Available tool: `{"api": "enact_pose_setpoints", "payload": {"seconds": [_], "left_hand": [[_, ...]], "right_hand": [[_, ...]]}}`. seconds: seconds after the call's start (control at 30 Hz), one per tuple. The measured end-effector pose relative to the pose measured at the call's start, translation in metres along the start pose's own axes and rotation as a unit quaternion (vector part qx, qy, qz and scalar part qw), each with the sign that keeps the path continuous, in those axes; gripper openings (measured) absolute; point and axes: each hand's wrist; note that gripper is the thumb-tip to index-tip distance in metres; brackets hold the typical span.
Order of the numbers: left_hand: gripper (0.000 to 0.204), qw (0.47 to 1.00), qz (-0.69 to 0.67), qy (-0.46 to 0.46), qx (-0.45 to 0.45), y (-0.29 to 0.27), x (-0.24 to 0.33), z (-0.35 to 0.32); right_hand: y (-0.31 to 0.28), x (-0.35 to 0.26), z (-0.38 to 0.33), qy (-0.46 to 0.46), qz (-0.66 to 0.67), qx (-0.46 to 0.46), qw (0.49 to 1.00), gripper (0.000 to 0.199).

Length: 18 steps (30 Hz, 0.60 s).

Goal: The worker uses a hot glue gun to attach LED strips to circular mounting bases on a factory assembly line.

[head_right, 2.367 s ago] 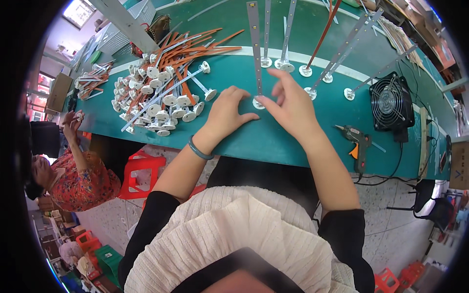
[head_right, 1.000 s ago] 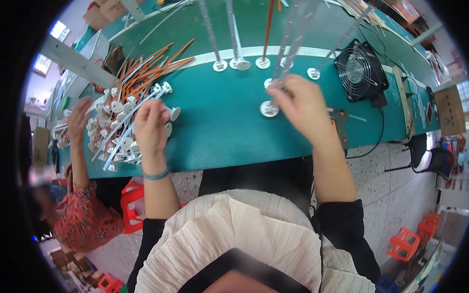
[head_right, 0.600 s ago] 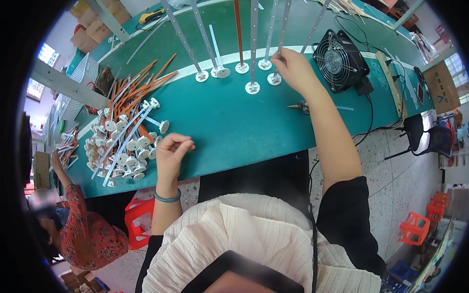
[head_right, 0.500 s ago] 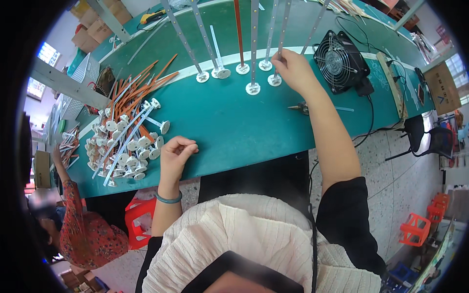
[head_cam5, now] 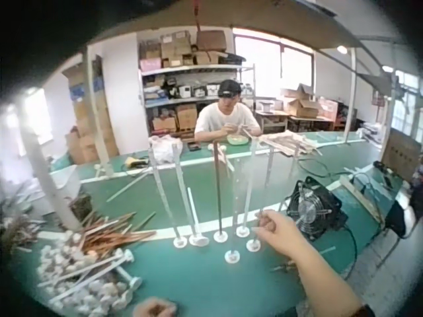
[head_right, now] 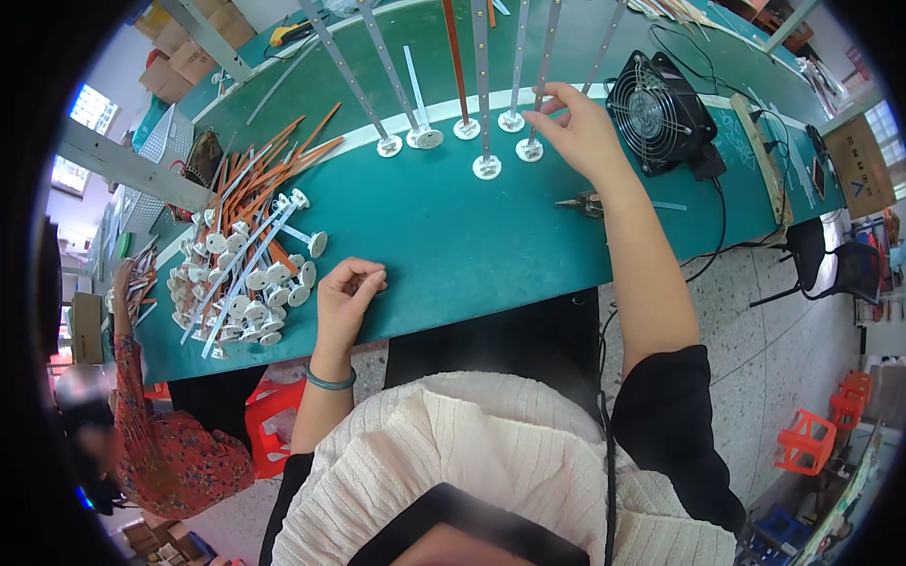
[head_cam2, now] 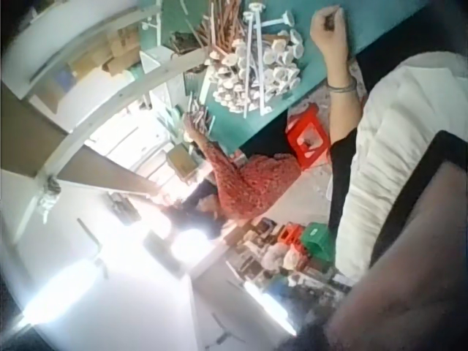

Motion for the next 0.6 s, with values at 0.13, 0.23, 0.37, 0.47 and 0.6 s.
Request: {"api": "enact_pose_setpoints", "payload": {"seconds": [0.13,0.23,0.37,0.47,0.6], "left_hand": [[0.015,0.997,0.047,0.062,-0.022,0.027,0.016,0.020],[0.022,0.986,0.089,0.127,-0.057,0.051,0.032,0.033],[0.033,0.972,0.124,0.172,-0.104,0.079,0.051,0.044],[0.041,0.967,0.122,0.184,-0.131,0.103,0.061,0.057],[0.049,0.964,0.122,0.180,-0.151,0.127,0.062,0.071]], "right_hand": [[-0.010,-0.003,0.000,-0.016,-0.014,-0.005,1.000,0.027],[-0.019,-0.002,-0.007,-0.032,0.003,-0.008,0.999,0.022],[-0.034,-0.025,-0.032,-0.043,0.073,-0.026,0.996,0.016],[-0.049,-0.047,-0.050,-0.059,0.073,-0.048,0.994,0.014],[-0.056,-0.060,-0.065,-0.092,0.078,-0.066,0.990,0.013]]}}
Point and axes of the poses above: each hand's wrist, its own z-axis towards the middle knuckle, its own y-axis out of the palm, x = y × z, and after that the axes turned 9 degrees about -z, right-handed
